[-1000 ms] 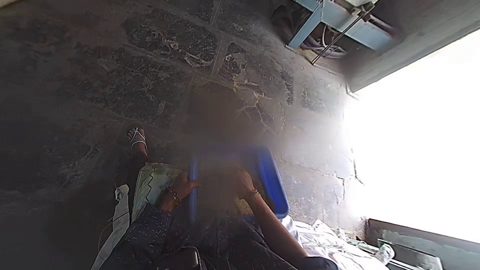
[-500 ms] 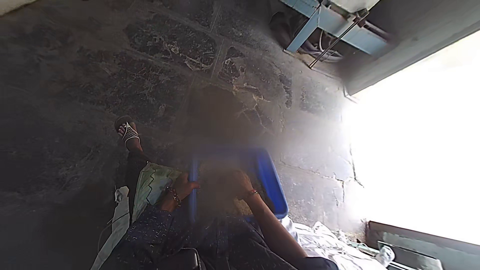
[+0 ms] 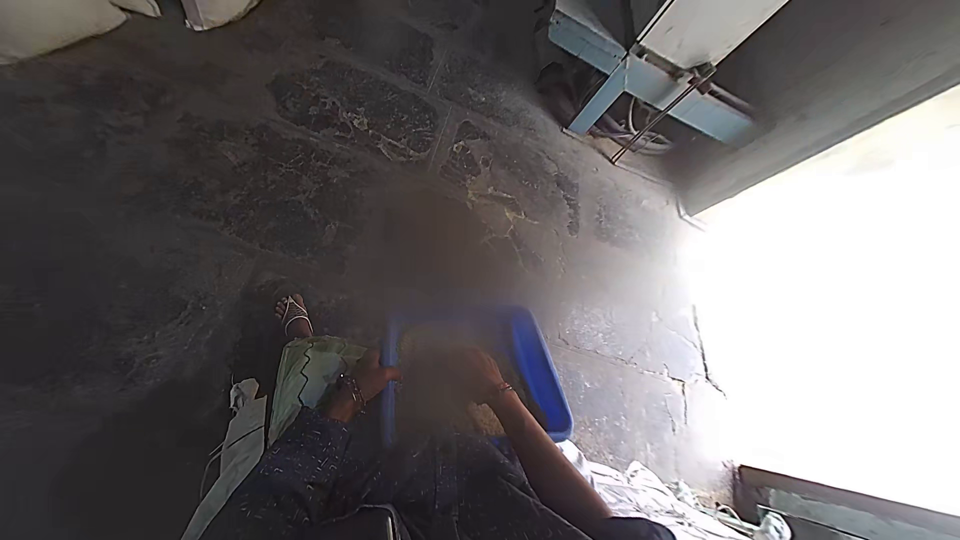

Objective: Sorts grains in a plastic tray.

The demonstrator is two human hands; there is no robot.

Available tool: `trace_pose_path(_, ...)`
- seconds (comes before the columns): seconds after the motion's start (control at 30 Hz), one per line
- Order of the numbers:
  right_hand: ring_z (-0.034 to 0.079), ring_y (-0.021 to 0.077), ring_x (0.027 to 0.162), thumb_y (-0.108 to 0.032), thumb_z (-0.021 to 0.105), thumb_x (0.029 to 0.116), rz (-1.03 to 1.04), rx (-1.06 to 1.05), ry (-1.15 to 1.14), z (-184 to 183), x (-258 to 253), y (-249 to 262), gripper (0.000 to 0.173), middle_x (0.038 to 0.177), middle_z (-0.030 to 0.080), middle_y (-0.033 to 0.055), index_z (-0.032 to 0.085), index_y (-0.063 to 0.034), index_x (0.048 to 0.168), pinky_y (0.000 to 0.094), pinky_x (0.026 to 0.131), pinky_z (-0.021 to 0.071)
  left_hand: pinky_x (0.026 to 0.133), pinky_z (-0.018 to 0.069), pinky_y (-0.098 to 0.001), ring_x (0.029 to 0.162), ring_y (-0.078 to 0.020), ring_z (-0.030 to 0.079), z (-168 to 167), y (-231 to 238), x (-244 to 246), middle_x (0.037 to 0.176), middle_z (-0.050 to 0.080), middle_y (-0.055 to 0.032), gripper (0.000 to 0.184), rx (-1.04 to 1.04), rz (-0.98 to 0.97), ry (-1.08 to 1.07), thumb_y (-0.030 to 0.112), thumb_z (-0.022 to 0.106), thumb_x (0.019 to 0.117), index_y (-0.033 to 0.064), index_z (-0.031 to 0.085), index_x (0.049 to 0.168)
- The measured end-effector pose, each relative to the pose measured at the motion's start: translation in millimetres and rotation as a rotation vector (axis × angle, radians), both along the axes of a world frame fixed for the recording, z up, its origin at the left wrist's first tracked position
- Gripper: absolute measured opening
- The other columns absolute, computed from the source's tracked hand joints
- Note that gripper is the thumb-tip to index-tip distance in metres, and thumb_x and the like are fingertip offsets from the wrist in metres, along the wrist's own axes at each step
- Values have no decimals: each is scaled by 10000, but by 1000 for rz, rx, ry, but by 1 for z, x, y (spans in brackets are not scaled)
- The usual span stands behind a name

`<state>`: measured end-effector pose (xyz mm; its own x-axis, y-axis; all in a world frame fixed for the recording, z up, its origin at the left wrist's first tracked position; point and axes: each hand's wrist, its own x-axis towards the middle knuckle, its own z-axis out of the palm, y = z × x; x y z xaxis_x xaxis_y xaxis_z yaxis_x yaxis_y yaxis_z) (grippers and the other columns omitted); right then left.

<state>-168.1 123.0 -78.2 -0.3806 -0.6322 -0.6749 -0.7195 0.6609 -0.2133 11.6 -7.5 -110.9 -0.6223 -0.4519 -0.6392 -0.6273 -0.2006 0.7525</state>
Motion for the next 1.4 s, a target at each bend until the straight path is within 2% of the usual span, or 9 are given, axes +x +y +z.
trace_pose_path(0.2,657,376,1142,-313,512,1065,-42,-69,32,-1,1,3,363,1165,690,219,664,3,1158,569,955,492,1021,465,-508,1168,-357,598,-1,-1,-2,1261,594,-287,502,-36,-59,-33,66,729,889,-107,540,1321)
trace_pose_path(0.3,663,363,1123,-324,542,1047,-83,-108,44,-2,-2,8,354,1168,689,202,662,-18,1178,565,943,498,1000,478,-505,1139,-350,610,3,1,-5,1238,605,-281,484,-48,-62,-24,58,727,885,-103,554,1307)
trace_pose_path(0.43,646,370,1192,-314,487,1073,-40,-64,14,-2,0,9,374,1230,685,206,661,-28,1240,576,991,484,1039,454,-519,1201,-370,584,6,3,-4,1292,583,-295,528,-45,-69,-36,72,730,888,-103,534,1346)
trace_pose_path(0.53,634,380,1212,-284,449,1088,-9,-59,-1,0,0,9,375,1244,677,221,660,-11,1235,576,1010,473,1041,454,-515,1205,-368,584,4,4,-2,1299,580,-298,535,-53,-65,-16,54,723,884,-105,529,1357)
trace_pose_path(0.8,654,388,1161,-272,484,1069,-23,-89,36,4,-1,12,352,1182,691,232,671,12,1163,581,963,489,1008,475,-504,1149,-353,606,-1,6,-4,1248,601,-289,479,-50,-38,-1,36,717,878,-112,558,1305)
trace_pose_path(0.9,659,379,1125,-323,515,1065,-43,-129,34,2,-2,13,380,1138,694,224,673,19,1115,568,944,489,999,483,-491,1130,-339,618,1,6,-4,1231,610,-285,474,-52,-34,6,26,714,881,-108,556,1307)
trace_pose_path(1.17,671,361,1077,-389,514,1067,-83,-200,64,3,-2,14,443,1083,700,213,679,22,1064,555,910,491,1030,463,-508,1177,-365,596,-1,5,-4,1269,592,-296,486,-50,-49,1,43,720,889,-118,549,1315)
trace_pose_path(1.4,671,354,1089,-331,529,1064,-96,-239,64,-2,-3,15,380,1135,699,205,677,7,1155,538,945,493,1004,479,-508,1139,-354,613,-1,4,-3,1238,606,-287,478,-48,-56,10,58,719,886,-108,557,1304)
